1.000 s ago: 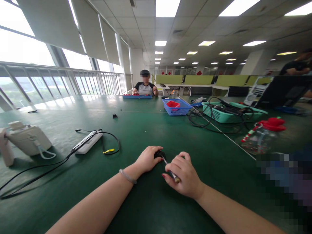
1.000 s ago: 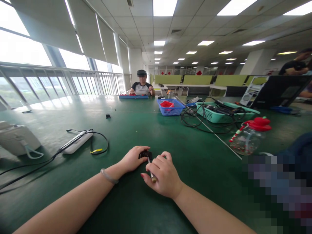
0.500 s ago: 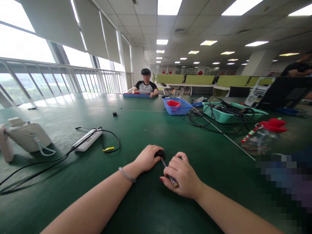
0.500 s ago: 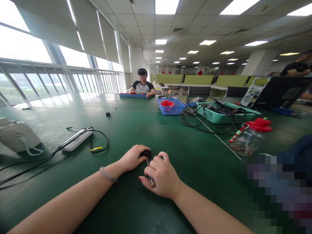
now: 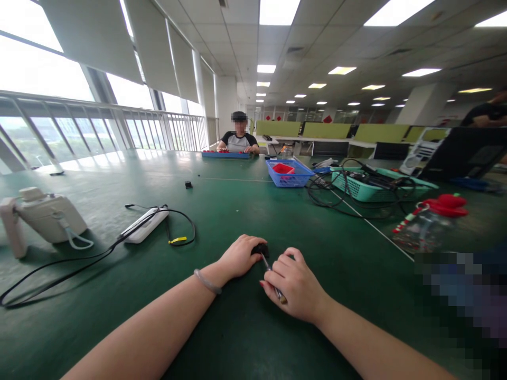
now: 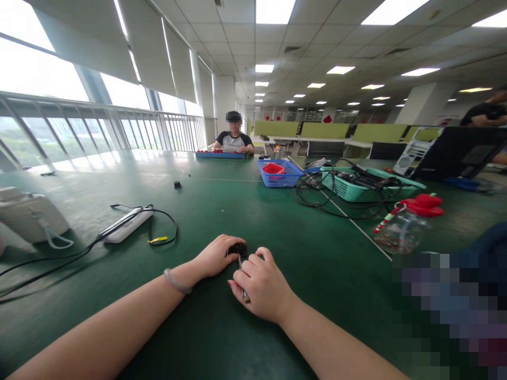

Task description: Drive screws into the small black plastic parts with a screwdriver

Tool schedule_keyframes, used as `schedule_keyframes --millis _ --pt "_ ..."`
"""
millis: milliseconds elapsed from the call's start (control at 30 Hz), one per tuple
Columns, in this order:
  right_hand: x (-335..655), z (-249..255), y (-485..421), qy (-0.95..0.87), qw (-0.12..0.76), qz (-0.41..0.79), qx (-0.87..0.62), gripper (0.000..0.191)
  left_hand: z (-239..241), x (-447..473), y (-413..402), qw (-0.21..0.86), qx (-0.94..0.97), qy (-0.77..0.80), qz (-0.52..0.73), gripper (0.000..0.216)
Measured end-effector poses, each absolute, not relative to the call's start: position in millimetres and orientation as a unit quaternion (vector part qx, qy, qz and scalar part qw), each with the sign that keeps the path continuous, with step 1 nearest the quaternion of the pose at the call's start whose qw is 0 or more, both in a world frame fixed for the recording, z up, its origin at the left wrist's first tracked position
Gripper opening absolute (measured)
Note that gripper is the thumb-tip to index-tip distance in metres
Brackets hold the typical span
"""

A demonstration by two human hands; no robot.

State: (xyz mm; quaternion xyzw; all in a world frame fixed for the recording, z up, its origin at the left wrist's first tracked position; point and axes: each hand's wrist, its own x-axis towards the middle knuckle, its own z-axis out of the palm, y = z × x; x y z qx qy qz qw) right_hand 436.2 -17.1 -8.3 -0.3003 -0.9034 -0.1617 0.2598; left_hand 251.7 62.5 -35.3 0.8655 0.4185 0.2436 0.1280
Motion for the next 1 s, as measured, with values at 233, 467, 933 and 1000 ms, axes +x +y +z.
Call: schedule_keyframes --millis 233,467,933,1000 --pt "430 -14 -18 -0.915 0.221 -0.153 -0.303 0.020 -35 252 62 0.128 0.865 0.417 0.249 0.041" --pt "438 -17 -9 -0.894 0.298 -0.105 -0.319 0.023 -34 252 64 0.131 0.864 0.423 0.239 0.040" --pt "434 -16 -11 -0.895 0.289 -0.162 -0.297 0.025 -33 252 61 0.128 0.863 0.426 0.238 0.043" --pt "435 -16 -11 -0.894 0.288 -0.166 -0.299 0.025 -33 252 61 0.127 0.863 0.429 0.236 0.044"
